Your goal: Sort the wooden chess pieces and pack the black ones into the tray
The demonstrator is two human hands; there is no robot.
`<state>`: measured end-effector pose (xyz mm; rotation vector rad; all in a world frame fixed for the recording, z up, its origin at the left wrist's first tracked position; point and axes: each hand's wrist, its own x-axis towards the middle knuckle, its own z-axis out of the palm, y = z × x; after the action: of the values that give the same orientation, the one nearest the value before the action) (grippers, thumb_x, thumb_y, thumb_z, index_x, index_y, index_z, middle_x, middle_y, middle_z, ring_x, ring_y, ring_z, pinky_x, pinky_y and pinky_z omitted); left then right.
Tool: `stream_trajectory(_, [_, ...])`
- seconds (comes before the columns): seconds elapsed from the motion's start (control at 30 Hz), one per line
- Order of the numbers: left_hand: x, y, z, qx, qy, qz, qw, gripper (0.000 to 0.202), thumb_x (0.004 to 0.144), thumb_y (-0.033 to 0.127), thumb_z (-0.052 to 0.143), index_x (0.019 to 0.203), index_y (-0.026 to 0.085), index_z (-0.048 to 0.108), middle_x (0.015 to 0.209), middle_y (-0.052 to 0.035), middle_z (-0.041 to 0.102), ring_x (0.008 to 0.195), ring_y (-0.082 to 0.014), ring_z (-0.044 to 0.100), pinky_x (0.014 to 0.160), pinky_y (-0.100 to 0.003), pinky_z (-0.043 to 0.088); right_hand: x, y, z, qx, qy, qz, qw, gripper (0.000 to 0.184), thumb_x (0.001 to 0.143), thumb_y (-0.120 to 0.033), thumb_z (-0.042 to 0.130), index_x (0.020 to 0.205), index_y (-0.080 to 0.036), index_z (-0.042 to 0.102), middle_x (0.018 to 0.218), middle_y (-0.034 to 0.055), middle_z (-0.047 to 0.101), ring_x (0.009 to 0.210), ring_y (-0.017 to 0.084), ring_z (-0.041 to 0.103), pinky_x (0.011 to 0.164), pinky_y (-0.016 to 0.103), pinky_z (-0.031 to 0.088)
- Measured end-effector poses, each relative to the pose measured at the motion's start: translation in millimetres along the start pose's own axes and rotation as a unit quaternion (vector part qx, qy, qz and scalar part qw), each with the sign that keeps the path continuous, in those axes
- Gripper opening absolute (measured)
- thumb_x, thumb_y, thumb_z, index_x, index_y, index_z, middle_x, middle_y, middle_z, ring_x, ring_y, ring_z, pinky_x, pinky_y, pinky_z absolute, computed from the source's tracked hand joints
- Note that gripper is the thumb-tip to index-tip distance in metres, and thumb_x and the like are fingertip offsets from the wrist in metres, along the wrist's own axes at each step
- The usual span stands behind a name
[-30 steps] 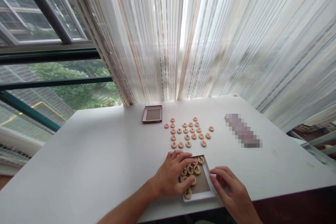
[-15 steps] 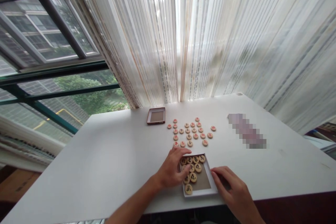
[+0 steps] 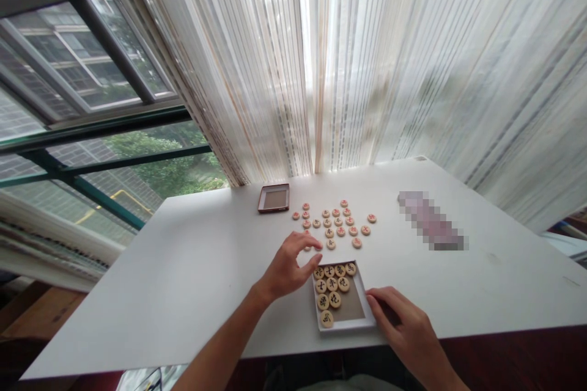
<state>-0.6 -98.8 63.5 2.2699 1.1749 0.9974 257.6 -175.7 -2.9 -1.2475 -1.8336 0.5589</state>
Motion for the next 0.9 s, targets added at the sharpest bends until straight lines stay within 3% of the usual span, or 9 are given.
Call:
stream_trajectory(0.13, [-13, 12, 15.6, 0.032, -0.035, -0.003, 0.999, 0.041, 0.082, 0.034, 0.073, 0.120, 0.025, 0.061, 0.121, -0.0088, 0.065, 0.117, -0.0273, 0.056, 0.104, -0.046, 0.043, 0, 2, 1, -0.001, -0.007, -0.002, 1.000, 0.016, 0.100, -0.029, 0.050, 0.099, -0.023, 0.064, 0.093, 0.0052, 0.070, 0.087, 0.020, 0.069, 0.078, 0.028, 0.056])
stream_trajectory(0.27, [-22, 14, 28.3, 0.046, -0.053, -0.020, 0.997, 0.050, 0.076, 0.038, 0.077, 0.121, 0.024, 0.060, 0.121, -0.0094, 0.064, 0.117, -0.0298, 0.055, 0.104, -0.048, 0.041, -1, 2, 0, 0.009, -0.016, -0.002, 1.000, 0.014, 0.099, -0.029, 0.051, 0.100, -0.024, 0.064, 0.094, 0.0048, 0.069, 0.087, 0.020, 0.069, 0.078, 0.028, 0.056])
stream_trajectory(0.5, [-26, 10, 27.7, 0.035, -0.074, -0.034, 0.996, 0.045, 0.077, 0.026, 0.073, 0.120, 0.025, 0.059, 0.118, -0.0080, 0.064, 0.112, -0.0284, 0.055, 0.099, -0.045, 0.044, -2, 4, -1, 0.011, -0.015, -0.009, 1.000, 0.017, 0.100, -0.031, 0.050, 0.099, -0.023, 0.065, 0.092, 0.0057, 0.068, 0.085, 0.020, 0.068, 0.077, 0.029, 0.057])
stream_trajectory(0.67, [-27, 8, 30.0, 0.022, -0.073, -0.032, 0.997, 0.045, 0.078, 0.025, 0.072, 0.121, 0.025, 0.058, 0.118, -0.0072, 0.063, 0.112, -0.0269, 0.054, 0.099, -0.044, 0.044, 3, -1, -2, -0.017, -0.080, 0.012, 0.997, 0.025, 0.100, -0.034, 0.050, 0.115, -0.025, 0.067, 0.087, 0.0038, 0.061, 0.074, 0.017, 0.065, 0.067, 0.026, 0.056])
stream_trajectory(0.77, [-29, 4, 33.3, 0.013, -0.068, -0.028, 0.997, 0.046, 0.077, 0.024, 0.072, 0.121, 0.024, 0.058, 0.119, -0.0077, 0.063, 0.113, -0.0271, 0.054, 0.100, -0.044, 0.043, 9, -5, -2, -0.060, -0.122, -0.005, 0.991, 0.026, 0.099, -0.035, 0.052, 0.118, -0.029, 0.068, 0.087, 0.0035, 0.059, 0.079, 0.018, 0.065, 0.073, 0.029, 0.056])
stream_trajectory(0.9, [-31, -1, 35.7, 0.002, -0.064, -0.024, 0.998, 0.044, 0.077, 0.023, 0.071, 0.120, 0.024, 0.059, 0.120, -0.0090, 0.063, 0.114, -0.0280, 0.054, 0.100, -0.045, 0.044, 13, -6, 1, -0.101, -0.120, -0.028, 0.987, 0.026, 0.098, -0.034, 0.053, 0.119, -0.030, 0.069, 0.088, 0.0046, 0.061, 0.080, 0.019, 0.065, 0.073, 0.031, 0.055])
